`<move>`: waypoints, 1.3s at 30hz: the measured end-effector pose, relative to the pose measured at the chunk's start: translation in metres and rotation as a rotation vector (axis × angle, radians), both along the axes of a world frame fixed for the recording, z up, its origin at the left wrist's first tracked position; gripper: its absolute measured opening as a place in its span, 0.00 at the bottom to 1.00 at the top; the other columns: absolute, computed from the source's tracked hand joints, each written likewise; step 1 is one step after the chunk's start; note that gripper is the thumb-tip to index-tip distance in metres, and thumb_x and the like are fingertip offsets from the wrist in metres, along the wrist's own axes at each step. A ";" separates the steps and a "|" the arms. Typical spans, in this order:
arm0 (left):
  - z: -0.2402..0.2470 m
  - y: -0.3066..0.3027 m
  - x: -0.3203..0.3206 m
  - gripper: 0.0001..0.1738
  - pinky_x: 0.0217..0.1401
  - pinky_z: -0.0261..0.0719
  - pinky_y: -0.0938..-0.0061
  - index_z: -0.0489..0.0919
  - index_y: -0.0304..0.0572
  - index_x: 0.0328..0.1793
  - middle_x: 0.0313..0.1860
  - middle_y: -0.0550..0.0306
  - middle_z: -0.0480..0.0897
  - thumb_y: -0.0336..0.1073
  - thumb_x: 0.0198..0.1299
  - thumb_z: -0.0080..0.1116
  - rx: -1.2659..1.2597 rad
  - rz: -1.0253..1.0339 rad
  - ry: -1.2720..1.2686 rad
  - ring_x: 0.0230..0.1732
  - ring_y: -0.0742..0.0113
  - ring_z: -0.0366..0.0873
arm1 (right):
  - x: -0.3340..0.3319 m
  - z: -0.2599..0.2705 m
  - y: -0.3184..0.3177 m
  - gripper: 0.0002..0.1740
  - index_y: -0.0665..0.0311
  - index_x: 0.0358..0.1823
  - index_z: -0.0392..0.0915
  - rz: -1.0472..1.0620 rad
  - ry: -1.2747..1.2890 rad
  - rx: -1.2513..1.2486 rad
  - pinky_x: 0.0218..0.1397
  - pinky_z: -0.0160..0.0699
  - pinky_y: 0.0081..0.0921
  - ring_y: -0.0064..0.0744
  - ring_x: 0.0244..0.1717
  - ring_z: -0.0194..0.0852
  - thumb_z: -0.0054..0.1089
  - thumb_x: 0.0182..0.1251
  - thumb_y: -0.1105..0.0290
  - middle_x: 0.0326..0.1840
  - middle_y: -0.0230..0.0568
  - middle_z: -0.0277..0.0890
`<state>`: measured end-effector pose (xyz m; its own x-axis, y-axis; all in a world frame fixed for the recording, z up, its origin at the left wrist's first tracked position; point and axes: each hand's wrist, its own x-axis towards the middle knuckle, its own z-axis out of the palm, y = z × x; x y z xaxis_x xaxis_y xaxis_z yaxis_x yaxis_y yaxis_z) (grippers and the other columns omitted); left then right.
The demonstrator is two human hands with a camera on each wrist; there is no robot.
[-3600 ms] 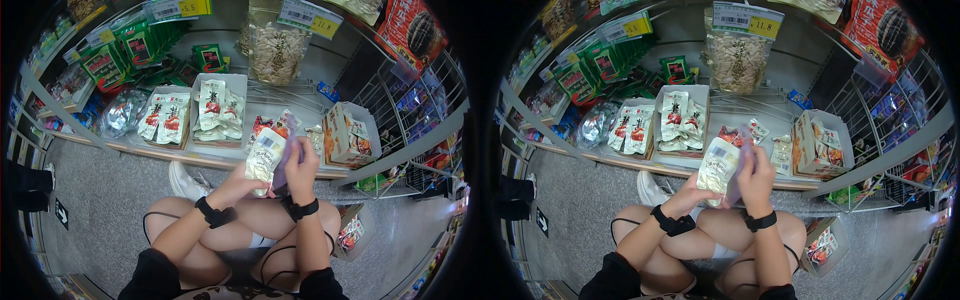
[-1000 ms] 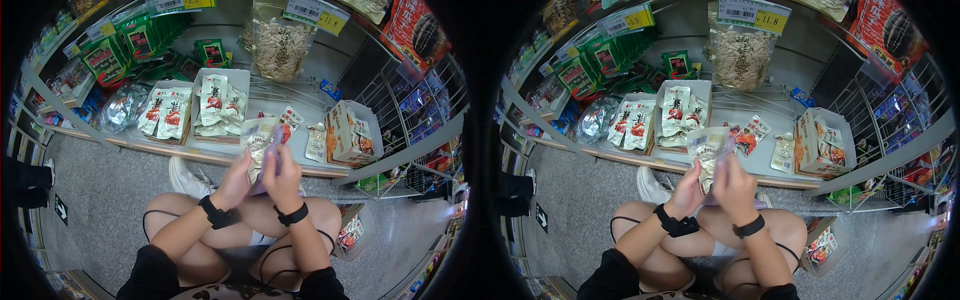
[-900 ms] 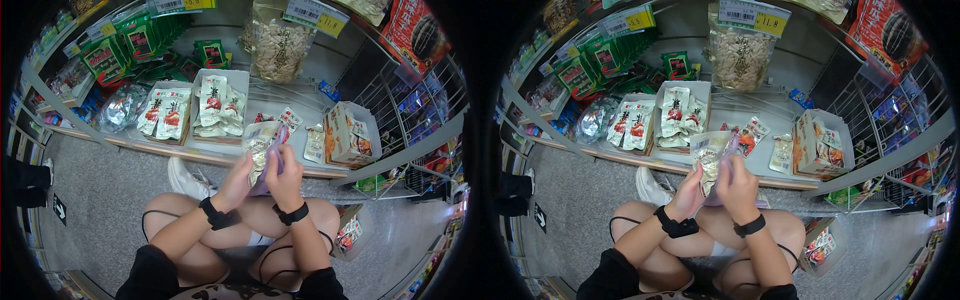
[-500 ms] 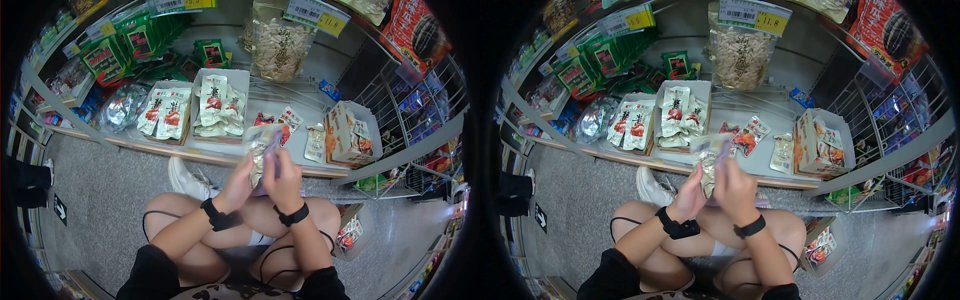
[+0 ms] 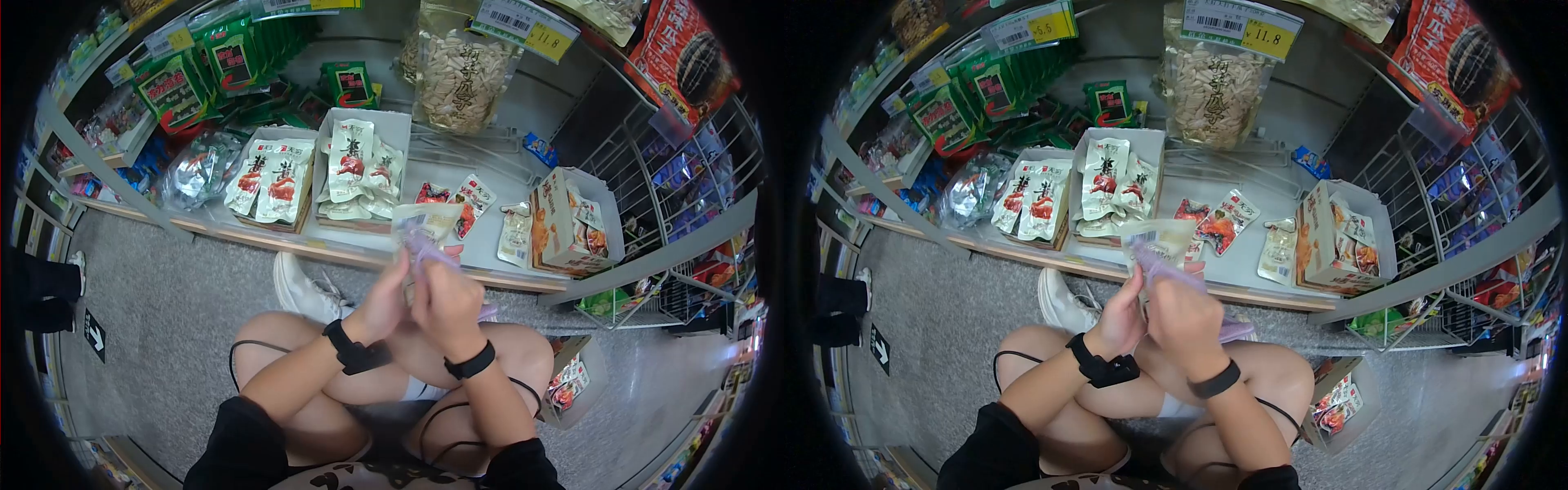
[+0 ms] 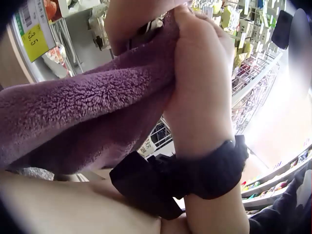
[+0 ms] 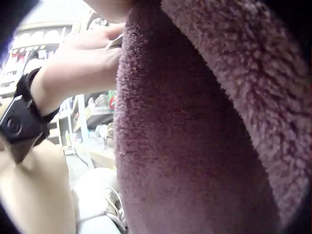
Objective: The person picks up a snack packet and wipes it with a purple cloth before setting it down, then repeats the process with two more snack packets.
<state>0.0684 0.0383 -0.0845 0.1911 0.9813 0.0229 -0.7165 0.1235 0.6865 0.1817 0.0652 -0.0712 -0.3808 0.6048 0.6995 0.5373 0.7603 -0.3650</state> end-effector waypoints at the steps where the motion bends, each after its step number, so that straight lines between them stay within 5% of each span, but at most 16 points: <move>1: 0.000 -0.001 0.001 0.31 0.73 0.54 0.64 0.53 0.41 0.73 0.70 0.50 0.63 0.52 0.72 0.27 -0.032 0.018 -0.002 0.71 0.61 0.59 | 0.001 0.001 0.007 0.08 0.66 0.35 0.73 -0.075 0.027 -0.052 0.20 0.67 0.32 0.43 0.17 0.72 0.59 0.53 0.78 0.19 0.46 0.70; 5: -0.004 -0.002 0.008 0.31 0.74 0.54 0.65 0.52 0.39 0.74 0.71 0.49 0.62 0.53 0.72 0.26 -0.059 0.049 0.022 0.71 0.60 0.58 | 0.009 -0.003 0.018 0.10 0.65 0.34 0.74 -0.143 0.127 -0.113 0.21 0.67 0.30 0.40 0.17 0.71 0.60 0.48 0.79 0.19 0.43 0.71; 8: -0.010 0.002 0.009 0.29 0.71 0.58 0.68 0.57 0.37 0.70 0.66 0.54 0.67 0.50 0.74 0.25 -0.048 0.046 0.003 0.66 0.65 0.65 | 0.006 -0.001 0.000 0.09 0.66 0.34 0.74 0.074 0.005 0.095 0.20 0.67 0.31 0.40 0.17 0.71 0.59 0.48 0.79 0.19 0.43 0.70; 12: 0.003 0.000 0.002 0.31 0.71 0.57 0.67 0.59 0.36 0.70 0.67 0.51 0.67 0.52 0.73 0.25 -0.069 0.021 -0.014 0.66 0.64 0.65 | 0.000 -0.001 0.002 0.08 0.66 0.34 0.74 0.115 -0.070 0.040 0.20 0.66 0.32 0.40 0.17 0.71 0.59 0.49 0.78 0.18 0.42 0.69; 16: 0.006 0.002 0.003 0.32 0.73 0.55 0.65 0.54 0.38 0.73 0.70 0.48 0.62 0.53 0.71 0.24 -0.083 0.044 0.019 0.70 0.59 0.60 | 0.001 -0.001 0.011 0.06 0.65 0.33 0.73 -0.047 0.078 -0.096 0.20 0.66 0.33 0.42 0.17 0.71 0.58 0.51 0.77 0.18 0.44 0.69; 19: 0.002 0.003 -0.001 0.31 0.70 0.58 0.67 0.54 0.37 0.72 0.69 0.49 0.65 0.51 0.72 0.28 0.015 -0.017 0.006 0.66 0.62 0.65 | -0.001 0.001 -0.004 0.05 0.66 0.33 0.73 0.147 -0.017 0.047 0.19 0.65 0.34 0.44 0.16 0.71 0.58 0.54 0.77 0.18 0.47 0.70; 22: 0.006 0.000 -0.001 0.31 0.71 0.58 0.66 0.56 0.37 0.72 0.68 0.50 0.66 0.53 0.72 0.27 -0.095 0.013 -0.037 0.66 0.62 0.65 | 0.000 -0.001 0.002 0.04 0.66 0.34 0.72 0.107 -0.030 -0.037 0.17 0.64 0.34 0.45 0.14 0.70 0.57 0.57 0.77 0.16 0.46 0.69; 26: 0.002 0.004 0.000 0.34 0.74 0.54 0.63 0.53 0.38 0.73 0.71 0.49 0.62 0.55 0.72 0.23 -0.117 0.024 -0.027 0.70 0.57 0.60 | 0.000 -0.002 0.018 0.04 0.65 0.34 0.72 -0.005 0.211 -0.166 0.16 0.62 0.33 0.44 0.13 0.69 0.57 0.59 0.77 0.14 0.46 0.67; 31: 0.007 0.002 -0.003 0.28 0.67 0.64 0.66 0.60 0.39 0.68 0.60 0.54 0.72 0.51 0.73 0.27 -0.024 0.038 0.029 0.63 0.66 0.68 | 0.003 0.008 -0.001 0.04 0.67 0.36 0.72 0.160 -0.021 -0.078 0.18 0.65 0.33 0.46 0.15 0.71 0.56 0.61 0.76 0.16 0.47 0.69; 34: 0.007 0.001 0.000 0.29 0.66 0.64 0.67 0.61 0.37 0.68 0.58 0.54 0.73 0.52 0.73 0.28 -0.127 0.069 -0.092 0.63 0.66 0.68 | 0.005 0.006 0.011 0.04 0.67 0.36 0.72 0.007 0.096 -0.176 0.19 0.66 0.30 0.44 0.16 0.72 0.56 0.62 0.76 0.16 0.47 0.70; 35: 0.009 0.000 -0.001 0.31 0.71 0.57 0.64 0.57 0.39 0.71 0.67 0.51 0.67 0.53 0.72 0.26 -0.122 0.054 -0.035 0.69 0.60 0.62 | 0.008 0.001 0.017 0.04 0.67 0.36 0.71 -0.011 0.160 -0.229 0.20 0.66 0.26 0.36 0.15 0.73 0.54 0.64 0.75 0.17 0.45 0.72; 39: 0.007 0.004 -0.003 0.32 0.71 0.59 0.63 0.57 0.39 0.71 0.66 0.51 0.67 0.54 0.72 0.25 -0.104 0.036 -0.019 0.69 0.60 0.63 | 0.015 0.004 0.021 0.05 0.67 0.35 0.72 0.013 0.431 -0.319 0.22 0.72 0.26 0.37 0.20 0.79 0.55 0.65 0.73 0.22 0.48 0.77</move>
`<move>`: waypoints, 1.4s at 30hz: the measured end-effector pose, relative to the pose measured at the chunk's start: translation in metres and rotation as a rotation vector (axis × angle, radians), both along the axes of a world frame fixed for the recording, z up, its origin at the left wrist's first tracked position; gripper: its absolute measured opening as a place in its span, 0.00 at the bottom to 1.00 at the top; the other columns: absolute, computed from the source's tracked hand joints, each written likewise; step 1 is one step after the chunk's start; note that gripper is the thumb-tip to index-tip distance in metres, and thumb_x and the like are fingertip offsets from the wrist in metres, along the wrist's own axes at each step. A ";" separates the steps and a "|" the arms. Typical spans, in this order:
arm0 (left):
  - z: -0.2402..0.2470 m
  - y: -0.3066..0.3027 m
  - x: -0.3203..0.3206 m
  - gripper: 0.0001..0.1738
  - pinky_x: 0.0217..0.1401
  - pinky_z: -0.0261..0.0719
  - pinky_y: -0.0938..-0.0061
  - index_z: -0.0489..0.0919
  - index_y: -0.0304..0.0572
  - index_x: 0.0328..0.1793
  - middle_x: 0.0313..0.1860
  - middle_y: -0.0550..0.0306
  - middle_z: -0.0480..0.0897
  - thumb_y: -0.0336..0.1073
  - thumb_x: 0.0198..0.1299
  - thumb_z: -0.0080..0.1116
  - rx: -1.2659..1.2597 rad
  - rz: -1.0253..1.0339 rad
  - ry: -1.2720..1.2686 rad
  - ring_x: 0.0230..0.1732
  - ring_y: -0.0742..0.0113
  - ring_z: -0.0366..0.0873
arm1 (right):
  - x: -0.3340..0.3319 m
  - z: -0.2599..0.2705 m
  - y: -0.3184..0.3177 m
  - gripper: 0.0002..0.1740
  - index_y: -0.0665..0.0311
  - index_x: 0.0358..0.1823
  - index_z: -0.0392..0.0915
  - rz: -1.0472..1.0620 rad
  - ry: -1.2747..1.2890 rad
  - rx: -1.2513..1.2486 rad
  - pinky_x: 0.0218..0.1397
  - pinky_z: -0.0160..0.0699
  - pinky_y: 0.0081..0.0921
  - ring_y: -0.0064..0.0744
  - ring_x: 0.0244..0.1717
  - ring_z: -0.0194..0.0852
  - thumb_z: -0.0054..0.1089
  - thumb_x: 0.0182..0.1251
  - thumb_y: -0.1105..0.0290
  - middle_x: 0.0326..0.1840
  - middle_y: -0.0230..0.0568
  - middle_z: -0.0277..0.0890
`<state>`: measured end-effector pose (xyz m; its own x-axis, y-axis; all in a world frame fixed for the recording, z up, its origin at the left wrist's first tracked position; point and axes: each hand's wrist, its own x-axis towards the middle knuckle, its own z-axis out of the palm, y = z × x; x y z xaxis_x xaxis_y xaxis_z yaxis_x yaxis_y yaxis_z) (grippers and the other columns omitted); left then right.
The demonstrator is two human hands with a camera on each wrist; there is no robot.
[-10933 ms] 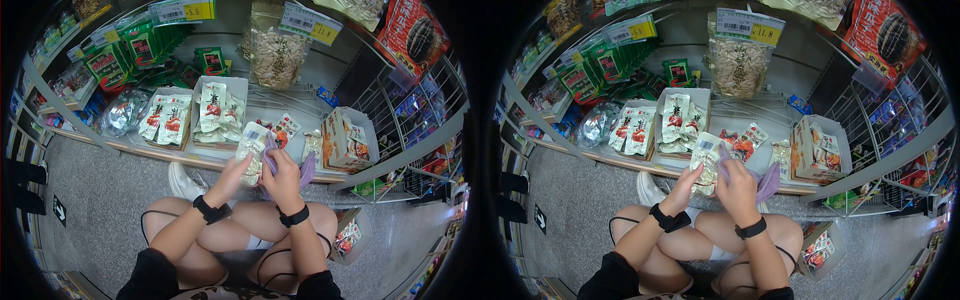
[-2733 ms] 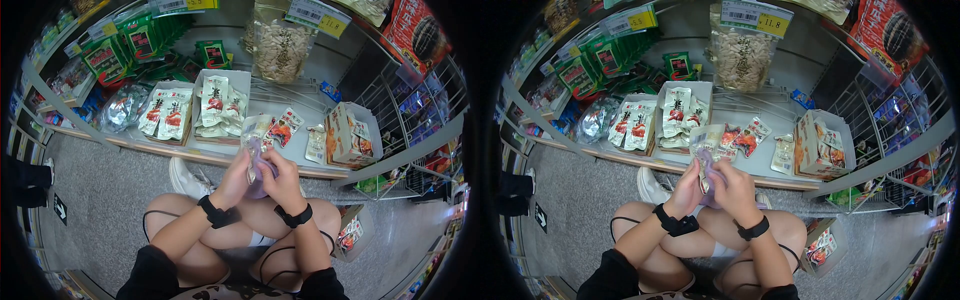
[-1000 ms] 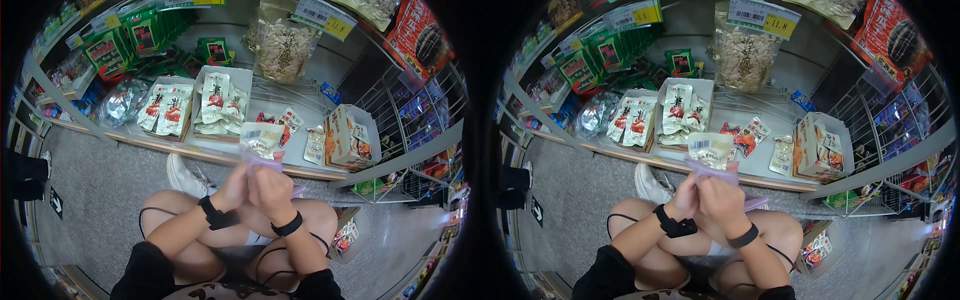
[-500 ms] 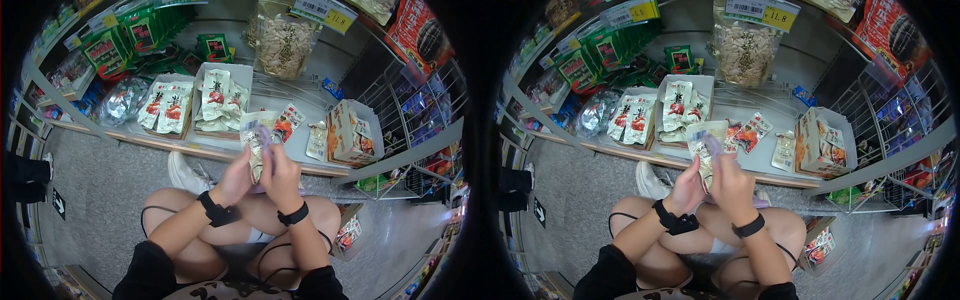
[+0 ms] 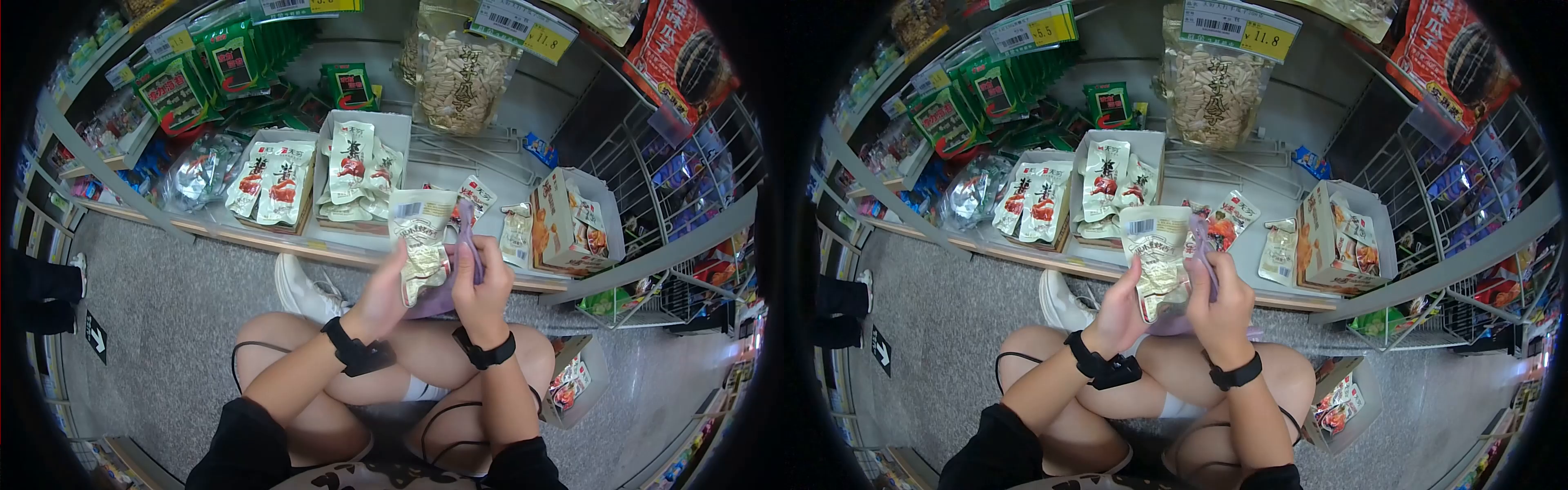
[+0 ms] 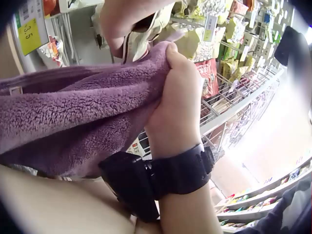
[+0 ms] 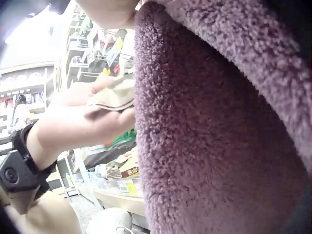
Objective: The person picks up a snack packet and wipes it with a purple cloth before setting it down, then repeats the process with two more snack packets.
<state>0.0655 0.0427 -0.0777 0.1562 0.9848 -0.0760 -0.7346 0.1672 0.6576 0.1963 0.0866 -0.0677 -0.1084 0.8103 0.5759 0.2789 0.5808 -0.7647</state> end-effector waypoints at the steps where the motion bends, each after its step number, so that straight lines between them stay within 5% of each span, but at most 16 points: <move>1: 0.001 0.002 -0.004 0.32 0.71 0.59 0.63 0.56 0.39 0.71 0.67 0.50 0.67 0.54 0.72 0.24 0.004 -0.016 -0.016 0.69 0.60 0.63 | 0.000 0.006 -0.004 0.05 0.67 0.35 0.72 0.008 -0.017 -0.008 0.22 0.70 0.26 0.35 0.19 0.78 0.55 0.65 0.73 0.21 0.46 0.76; 3: -0.001 0.005 -0.007 0.32 0.71 0.59 0.62 0.56 0.38 0.71 0.67 0.48 0.66 0.55 0.72 0.23 0.000 0.006 -0.075 0.69 0.58 0.62 | 0.001 0.017 -0.012 0.05 0.68 0.35 0.73 0.030 -0.052 -0.027 0.21 0.68 0.25 0.29 0.17 0.75 0.55 0.65 0.73 0.18 0.43 0.75; 9: -0.008 0.008 -0.008 0.33 0.74 0.54 0.57 0.51 0.40 0.74 0.71 0.43 0.60 0.54 0.72 0.22 0.013 0.039 -0.223 0.72 0.51 0.57 | -0.013 -0.006 -0.015 0.04 0.68 0.34 0.74 0.129 -0.377 0.139 0.22 0.70 0.32 0.47 0.19 0.75 0.57 0.60 0.75 0.19 0.49 0.73; 13: -0.004 0.008 -0.010 0.35 0.74 0.55 0.56 0.48 0.39 0.75 0.72 0.41 0.58 0.56 0.71 0.23 0.006 0.054 -0.267 0.73 0.49 0.54 | -0.010 -0.001 -0.007 0.06 0.66 0.37 0.76 0.067 -0.317 0.062 0.21 0.70 0.34 0.46 0.20 0.75 0.59 0.58 0.75 0.20 0.47 0.74; 16: -0.008 0.010 -0.011 0.35 0.73 0.56 0.57 0.48 0.40 0.75 0.72 0.40 0.57 0.56 0.71 0.24 0.021 0.028 -0.362 0.73 0.48 0.54 | -0.012 -0.010 -0.021 0.07 0.65 0.37 0.76 0.276 -0.401 0.273 0.21 0.70 0.34 0.46 0.19 0.75 0.59 0.57 0.75 0.20 0.48 0.74; 22: -0.003 0.007 -0.012 0.37 0.70 0.59 0.58 0.50 0.38 0.74 0.71 0.39 0.59 0.59 0.70 0.24 0.006 0.052 -0.305 0.73 0.46 0.54 | -0.010 -0.002 -0.006 0.05 0.64 0.35 0.77 0.133 -0.334 0.044 0.23 0.72 0.36 0.47 0.20 0.75 0.59 0.57 0.73 0.22 0.47 0.75; 27: 0.002 0.009 -0.014 0.35 0.67 0.63 0.60 0.55 0.40 0.71 0.65 0.43 0.67 0.59 0.70 0.21 -0.024 0.055 -0.358 0.66 0.52 0.65 | -0.004 0.000 -0.008 0.05 0.68 0.34 0.77 0.220 -0.396 0.098 0.25 0.71 0.33 0.47 0.21 0.76 0.59 0.60 0.73 0.21 0.50 0.74; 31: -0.008 0.012 -0.022 0.35 0.63 0.66 0.62 0.57 0.43 0.71 0.61 0.48 0.70 0.61 0.70 0.21 0.104 0.046 -0.481 0.62 0.59 0.69 | 0.002 0.003 0.000 0.05 0.68 0.34 0.77 0.050 -0.300 -0.031 0.23 0.69 0.31 0.45 0.20 0.75 0.58 0.61 0.73 0.20 0.50 0.74; 35: -0.012 0.014 -0.023 0.26 0.66 0.64 0.63 0.61 0.46 0.69 0.59 0.50 0.72 0.50 0.72 0.34 0.008 0.118 -0.109 0.59 0.58 0.70 | 0.004 0.012 -0.003 0.04 0.67 0.35 0.76 0.080 -0.230 -0.048 0.23 0.70 0.31 0.45 0.20 0.76 0.57 0.61 0.74 0.19 0.48 0.73; 36: -0.013 0.012 -0.019 0.25 0.65 0.64 0.67 0.60 0.48 0.71 0.56 0.53 0.73 0.42 0.69 0.44 -0.058 0.184 -0.060 0.58 0.63 0.70 | 0.002 0.005 -0.005 0.04 0.66 0.35 0.76 0.124 -0.247 0.009 0.23 0.70 0.32 0.47 0.21 0.76 0.57 0.61 0.74 0.20 0.49 0.74; 39: -0.007 0.010 -0.016 0.29 0.65 0.63 0.70 0.58 0.47 0.72 0.54 0.56 0.75 0.37 0.66 0.52 -0.048 0.131 0.192 0.58 0.69 0.70 | -0.003 0.001 -0.012 0.04 0.64 0.35 0.76 0.143 -0.290 0.091 0.22 0.71 0.34 0.48 0.20 0.75 0.58 0.59 0.73 0.20 0.49 0.74; 42: -0.011 0.012 -0.024 0.22 0.54 0.74 0.75 0.69 0.40 0.61 0.45 0.60 0.79 0.32 0.61 0.58 -0.102 0.117 0.193 0.47 0.74 0.77 | 0.001 0.004 -0.008 0.03 0.65 0.34 0.76 0.007 -0.238 0.038 0.23 0.71 0.31 0.43 0.19 0.76 0.58 0.60 0.74 0.20 0.47 0.75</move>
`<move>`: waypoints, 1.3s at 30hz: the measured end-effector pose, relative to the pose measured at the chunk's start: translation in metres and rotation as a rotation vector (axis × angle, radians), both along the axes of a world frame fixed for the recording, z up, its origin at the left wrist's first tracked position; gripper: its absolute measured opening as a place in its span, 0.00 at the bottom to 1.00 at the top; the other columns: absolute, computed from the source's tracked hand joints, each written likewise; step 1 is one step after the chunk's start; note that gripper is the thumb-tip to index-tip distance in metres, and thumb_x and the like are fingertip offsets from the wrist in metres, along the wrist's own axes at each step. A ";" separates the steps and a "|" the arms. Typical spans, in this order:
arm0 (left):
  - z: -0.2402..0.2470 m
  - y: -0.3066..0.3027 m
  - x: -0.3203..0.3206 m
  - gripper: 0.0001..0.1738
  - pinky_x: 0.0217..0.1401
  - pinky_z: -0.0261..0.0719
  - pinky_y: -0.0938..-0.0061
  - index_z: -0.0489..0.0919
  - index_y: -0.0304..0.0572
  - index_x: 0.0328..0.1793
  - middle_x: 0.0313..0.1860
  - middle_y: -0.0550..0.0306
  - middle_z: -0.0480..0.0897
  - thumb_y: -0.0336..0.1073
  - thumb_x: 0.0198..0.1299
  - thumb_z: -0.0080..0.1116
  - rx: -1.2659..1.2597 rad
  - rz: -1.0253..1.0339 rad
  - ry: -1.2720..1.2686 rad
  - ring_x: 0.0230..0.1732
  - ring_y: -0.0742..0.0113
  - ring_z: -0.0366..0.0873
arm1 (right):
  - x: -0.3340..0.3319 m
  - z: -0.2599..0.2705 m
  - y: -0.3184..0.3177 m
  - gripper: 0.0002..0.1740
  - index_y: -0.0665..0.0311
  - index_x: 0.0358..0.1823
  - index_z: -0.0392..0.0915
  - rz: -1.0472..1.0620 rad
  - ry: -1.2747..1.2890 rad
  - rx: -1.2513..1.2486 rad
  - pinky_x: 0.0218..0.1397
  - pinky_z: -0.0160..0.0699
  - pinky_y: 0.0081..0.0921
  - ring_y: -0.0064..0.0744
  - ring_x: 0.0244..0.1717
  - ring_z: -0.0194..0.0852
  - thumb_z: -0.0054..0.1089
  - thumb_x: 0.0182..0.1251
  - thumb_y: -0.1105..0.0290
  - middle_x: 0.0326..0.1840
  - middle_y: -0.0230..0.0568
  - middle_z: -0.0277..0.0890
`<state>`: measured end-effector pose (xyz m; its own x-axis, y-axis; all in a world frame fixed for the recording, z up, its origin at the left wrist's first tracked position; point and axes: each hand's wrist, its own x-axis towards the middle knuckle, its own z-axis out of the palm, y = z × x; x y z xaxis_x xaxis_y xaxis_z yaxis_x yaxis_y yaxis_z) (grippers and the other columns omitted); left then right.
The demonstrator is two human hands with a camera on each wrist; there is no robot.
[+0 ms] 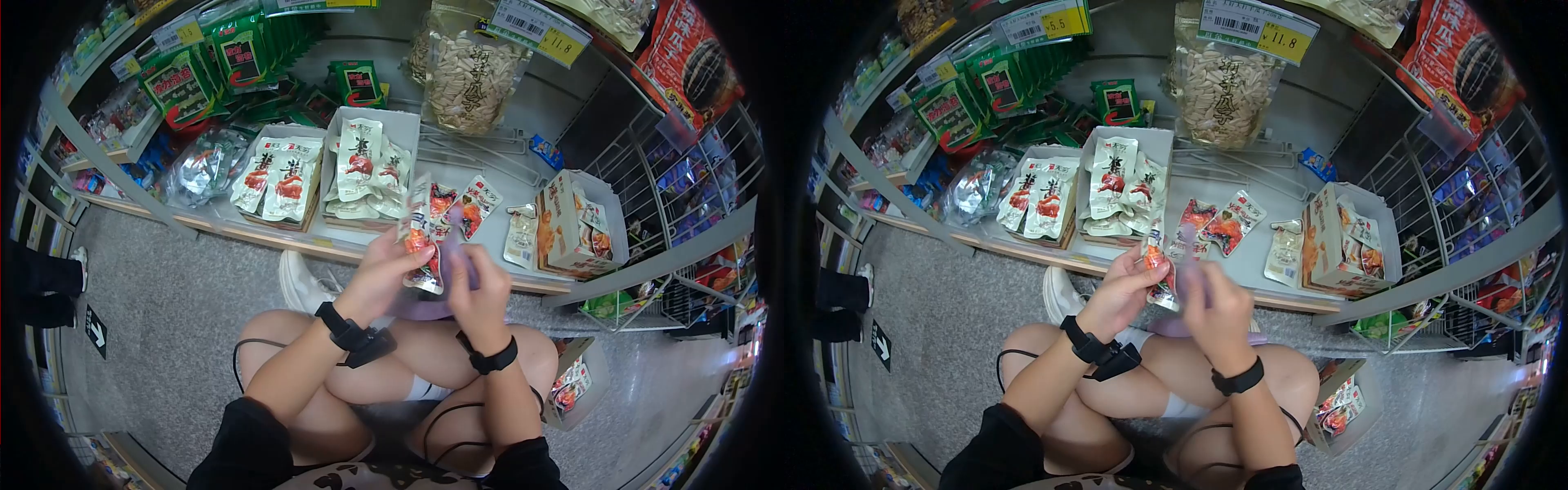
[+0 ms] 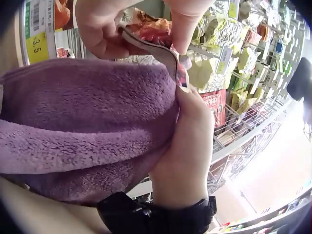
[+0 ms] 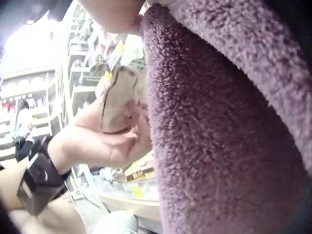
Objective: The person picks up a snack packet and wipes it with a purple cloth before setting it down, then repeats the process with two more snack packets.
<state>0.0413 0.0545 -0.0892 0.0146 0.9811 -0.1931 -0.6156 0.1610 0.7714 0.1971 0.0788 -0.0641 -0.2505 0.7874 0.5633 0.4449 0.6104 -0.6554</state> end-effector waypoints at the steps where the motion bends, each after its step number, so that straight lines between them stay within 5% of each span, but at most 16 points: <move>1: 0.000 0.000 -0.002 0.19 0.51 0.76 0.76 0.71 0.39 0.58 0.43 0.61 0.80 0.31 0.61 0.59 -0.002 -0.017 0.024 0.44 0.74 0.78 | 0.003 0.003 0.002 0.03 0.66 0.34 0.76 -0.037 0.066 -0.040 0.23 0.71 0.30 0.40 0.19 0.76 0.58 0.60 0.74 0.20 0.46 0.75; 4: 0.002 0.002 0.001 0.11 0.48 0.78 0.76 0.75 0.39 0.49 0.41 0.61 0.81 0.30 0.61 0.59 -0.007 0.058 0.020 0.42 0.74 0.79 | 0.010 0.012 0.003 0.05 0.69 0.33 0.76 -0.089 0.206 -0.141 0.24 0.71 0.25 0.30 0.19 0.75 0.58 0.62 0.74 0.21 0.42 0.76; 11: -0.005 -0.006 0.014 0.18 0.54 0.74 0.77 0.68 0.37 0.58 0.52 0.59 0.77 0.27 0.63 0.55 0.255 -0.053 0.307 0.47 0.76 0.77 | -0.005 -0.009 -0.001 0.02 0.65 0.32 0.75 0.068 -0.037 0.081 0.21 0.70 0.30 0.43 0.19 0.76 0.58 0.60 0.75 0.21 0.47 0.74; 15: 0.008 -0.013 0.013 0.23 0.54 0.75 0.73 0.64 0.38 0.62 0.52 0.60 0.75 0.27 0.62 0.56 0.127 -0.260 0.365 0.51 0.74 0.74 | 0.003 0.003 0.006 0.04 0.65 0.35 0.74 -0.075 0.087 -0.101 0.22 0.72 0.33 0.47 0.22 0.78 0.58 0.60 0.74 0.21 0.48 0.75; 22: -0.011 -0.011 0.014 0.25 0.37 0.82 0.75 0.63 0.38 0.62 0.52 0.57 0.75 0.27 0.60 0.58 0.236 -0.160 0.363 0.48 0.71 0.76 | 0.000 -0.001 0.002 0.05 0.68 0.36 0.75 0.041 0.045 -0.068 0.25 0.73 0.31 0.50 0.24 0.79 0.57 0.60 0.75 0.23 0.53 0.76; 26: 0.003 -0.012 0.014 0.24 0.36 0.82 0.74 0.63 0.39 0.60 0.51 0.56 0.75 0.26 0.59 0.58 0.177 -0.165 0.287 0.46 0.71 0.76 | 0.002 0.004 0.004 0.05 0.69 0.36 0.76 0.046 0.091 -0.185 0.27 0.74 0.32 0.50 0.26 0.79 0.57 0.60 0.75 0.24 0.53 0.76; 31: -0.006 -0.010 0.013 0.25 0.32 0.82 0.75 0.62 0.40 0.60 0.49 0.57 0.75 0.26 0.59 0.58 0.168 -0.126 0.220 0.41 0.72 0.77 | 0.006 0.004 0.004 0.06 0.70 0.37 0.77 0.157 0.068 -0.219 0.28 0.74 0.31 0.49 0.26 0.80 0.57 0.61 0.74 0.24 0.54 0.76; 39: -0.004 -0.013 0.019 0.22 0.30 0.80 0.78 0.66 0.36 0.57 0.43 0.59 0.76 0.21 0.56 0.58 0.195 -0.256 0.576 0.38 0.75 0.77 | 0.007 0.003 0.003 0.06 0.70 0.34 0.76 -0.008 0.162 -0.167 0.24 0.69 0.28 0.39 0.18 0.73 0.56 0.63 0.73 0.19 0.47 0.73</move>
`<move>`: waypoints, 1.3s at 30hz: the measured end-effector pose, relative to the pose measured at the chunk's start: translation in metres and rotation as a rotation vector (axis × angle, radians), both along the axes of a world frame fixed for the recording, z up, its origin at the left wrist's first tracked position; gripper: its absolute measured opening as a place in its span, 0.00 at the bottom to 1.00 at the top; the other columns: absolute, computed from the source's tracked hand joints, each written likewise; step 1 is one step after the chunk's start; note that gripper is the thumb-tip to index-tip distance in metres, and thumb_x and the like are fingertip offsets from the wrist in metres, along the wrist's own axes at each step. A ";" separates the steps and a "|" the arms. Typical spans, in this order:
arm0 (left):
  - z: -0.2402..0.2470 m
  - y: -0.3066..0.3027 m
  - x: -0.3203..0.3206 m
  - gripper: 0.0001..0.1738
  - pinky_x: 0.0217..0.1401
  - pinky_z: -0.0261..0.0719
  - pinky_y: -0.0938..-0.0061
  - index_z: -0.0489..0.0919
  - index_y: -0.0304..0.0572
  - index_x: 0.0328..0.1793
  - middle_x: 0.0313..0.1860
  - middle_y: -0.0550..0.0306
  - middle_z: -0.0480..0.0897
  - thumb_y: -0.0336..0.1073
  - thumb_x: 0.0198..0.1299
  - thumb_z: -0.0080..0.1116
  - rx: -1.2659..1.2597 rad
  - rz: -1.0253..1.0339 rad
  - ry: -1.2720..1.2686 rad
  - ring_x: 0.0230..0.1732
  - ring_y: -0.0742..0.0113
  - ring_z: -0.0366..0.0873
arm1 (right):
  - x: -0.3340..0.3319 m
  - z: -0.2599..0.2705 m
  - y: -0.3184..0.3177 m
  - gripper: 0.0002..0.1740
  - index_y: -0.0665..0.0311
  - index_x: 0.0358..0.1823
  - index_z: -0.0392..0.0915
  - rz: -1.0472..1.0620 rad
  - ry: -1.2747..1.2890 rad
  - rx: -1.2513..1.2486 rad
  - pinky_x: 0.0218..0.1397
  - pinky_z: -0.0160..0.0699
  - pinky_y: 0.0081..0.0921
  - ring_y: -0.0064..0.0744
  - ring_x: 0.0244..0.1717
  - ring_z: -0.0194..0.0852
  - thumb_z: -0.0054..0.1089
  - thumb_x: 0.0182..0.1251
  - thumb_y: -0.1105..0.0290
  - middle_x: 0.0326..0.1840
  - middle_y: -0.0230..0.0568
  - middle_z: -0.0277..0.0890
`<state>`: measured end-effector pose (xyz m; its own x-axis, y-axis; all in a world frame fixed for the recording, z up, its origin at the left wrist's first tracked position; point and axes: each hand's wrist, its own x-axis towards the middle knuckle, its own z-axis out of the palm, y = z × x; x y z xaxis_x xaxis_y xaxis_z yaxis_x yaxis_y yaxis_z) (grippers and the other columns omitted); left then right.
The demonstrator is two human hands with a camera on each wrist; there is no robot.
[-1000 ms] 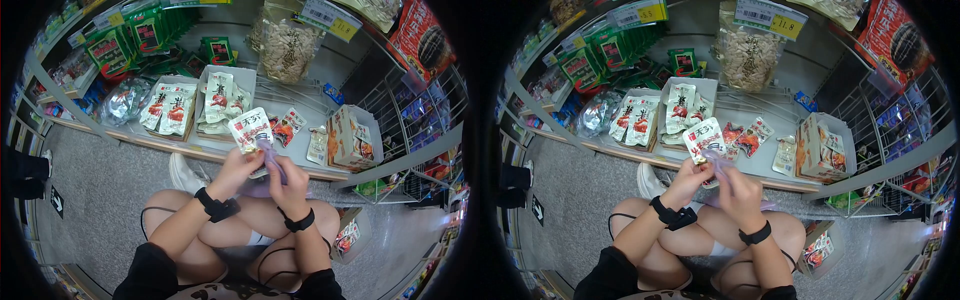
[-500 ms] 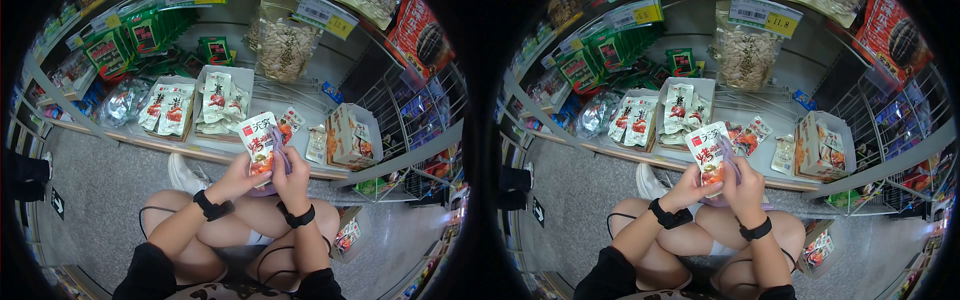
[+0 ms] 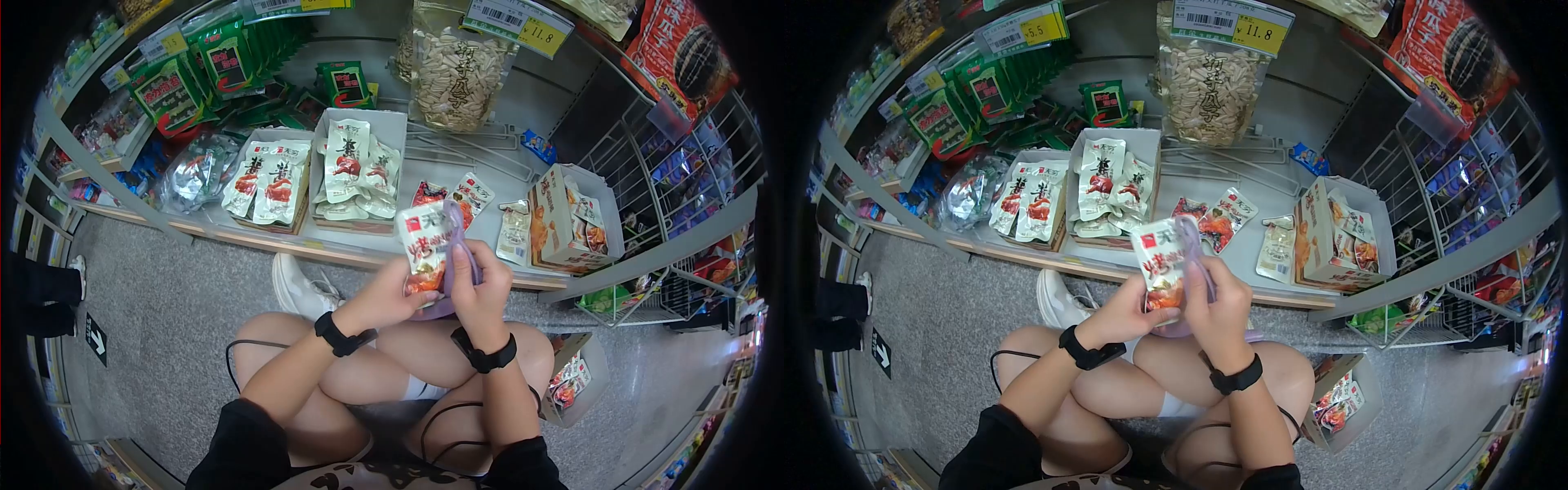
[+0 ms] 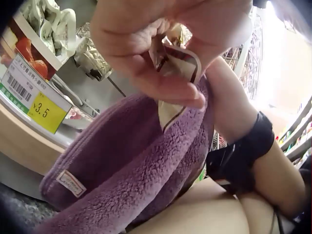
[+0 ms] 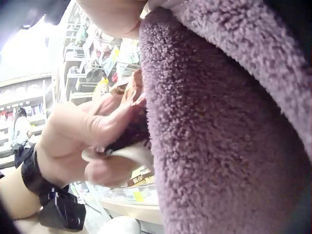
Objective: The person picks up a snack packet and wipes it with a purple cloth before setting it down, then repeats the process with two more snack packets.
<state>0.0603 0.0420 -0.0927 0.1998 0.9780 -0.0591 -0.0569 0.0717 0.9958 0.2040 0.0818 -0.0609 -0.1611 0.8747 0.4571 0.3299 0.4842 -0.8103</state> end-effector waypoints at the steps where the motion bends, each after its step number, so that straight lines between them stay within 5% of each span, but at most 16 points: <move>1: -0.007 0.001 0.000 0.21 0.29 0.80 0.79 0.67 0.35 0.56 0.42 0.59 0.77 0.21 0.56 0.58 0.095 -0.036 0.080 0.37 0.75 0.77 | 0.001 -0.003 0.004 0.06 0.70 0.33 0.76 -0.017 0.013 -0.001 0.23 0.68 0.28 0.37 0.17 0.72 0.56 0.63 0.72 0.18 0.47 0.72; 9: -0.020 -0.001 0.002 0.21 0.36 0.74 0.72 0.69 0.31 0.52 0.35 0.49 0.77 0.18 0.48 0.55 0.305 0.053 0.606 0.35 0.66 0.76 | -0.003 -0.002 0.002 0.06 0.67 0.32 0.74 0.101 -0.206 -0.032 0.22 0.68 0.33 0.45 0.18 0.73 0.56 0.63 0.70 0.19 0.49 0.73; 12: -0.019 0.001 -0.001 0.22 0.43 0.76 0.64 0.68 0.33 0.53 0.39 0.42 0.77 0.18 0.49 0.53 0.263 0.046 0.379 0.43 0.48 0.78 | -0.014 -0.010 -0.004 0.07 0.68 0.34 0.75 0.150 -0.304 0.089 0.24 0.69 0.31 0.44 0.20 0.75 0.58 0.62 0.71 0.20 0.49 0.74; 18: 0.013 0.002 0.000 0.31 0.48 0.76 0.66 0.64 0.35 0.62 0.42 0.43 0.77 0.14 0.49 0.50 0.092 0.113 0.208 0.47 0.50 0.78 | -0.013 -0.012 0.001 0.06 0.66 0.35 0.78 0.054 -0.180 0.098 0.25 0.72 0.37 0.52 0.24 0.75 0.58 0.60 0.71 0.24 0.51 0.75; 21: -0.008 0.004 0.002 0.30 0.48 0.76 0.68 0.65 0.35 0.61 0.43 0.45 0.78 0.15 0.49 0.52 0.310 0.183 0.191 0.47 0.51 0.79 | -0.012 -0.013 0.001 0.06 0.67 0.35 0.79 0.111 -0.161 0.127 0.26 0.73 0.36 0.52 0.25 0.76 0.60 0.59 0.72 0.26 0.51 0.76; 27: -0.015 0.006 0.002 0.24 0.45 0.76 0.72 0.69 0.33 0.56 0.42 0.49 0.80 0.20 0.50 0.54 0.350 0.278 0.267 0.45 0.62 0.80 | -0.011 -0.009 0.002 0.07 0.67 0.35 0.80 0.163 -0.194 0.105 0.28 0.74 0.36 0.51 0.26 0.76 0.60 0.57 0.73 0.27 0.50 0.77; 30: -0.015 0.007 0.005 0.19 0.44 0.76 0.72 0.73 0.32 0.52 0.43 0.50 0.80 0.20 0.50 0.54 0.284 0.306 0.091 0.43 0.68 0.78 | -0.010 -0.008 0.001 0.06 0.68 0.35 0.80 0.229 -0.219 0.112 0.28 0.74 0.34 0.49 0.25 0.77 0.60 0.56 0.74 0.26 0.50 0.77; 39: -0.004 0.005 -0.007 0.23 0.46 0.76 0.74 0.71 0.31 0.54 0.44 0.53 0.80 0.21 0.49 0.56 0.127 0.007 0.074 0.46 0.70 0.77 | -0.009 -0.007 -0.003 0.05 0.69 0.33 0.81 0.369 -0.299 0.096 0.29 0.74 0.31 0.45 0.25 0.77 0.61 0.55 0.76 0.26 0.48 0.78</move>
<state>0.0533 0.0472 -0.0964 0.1930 0.9799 0.0510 0.0168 -0.0553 0.9983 0.1948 0.0791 -0.0675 -0.5892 0.6909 0.4190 0.3340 0.6804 -0.6523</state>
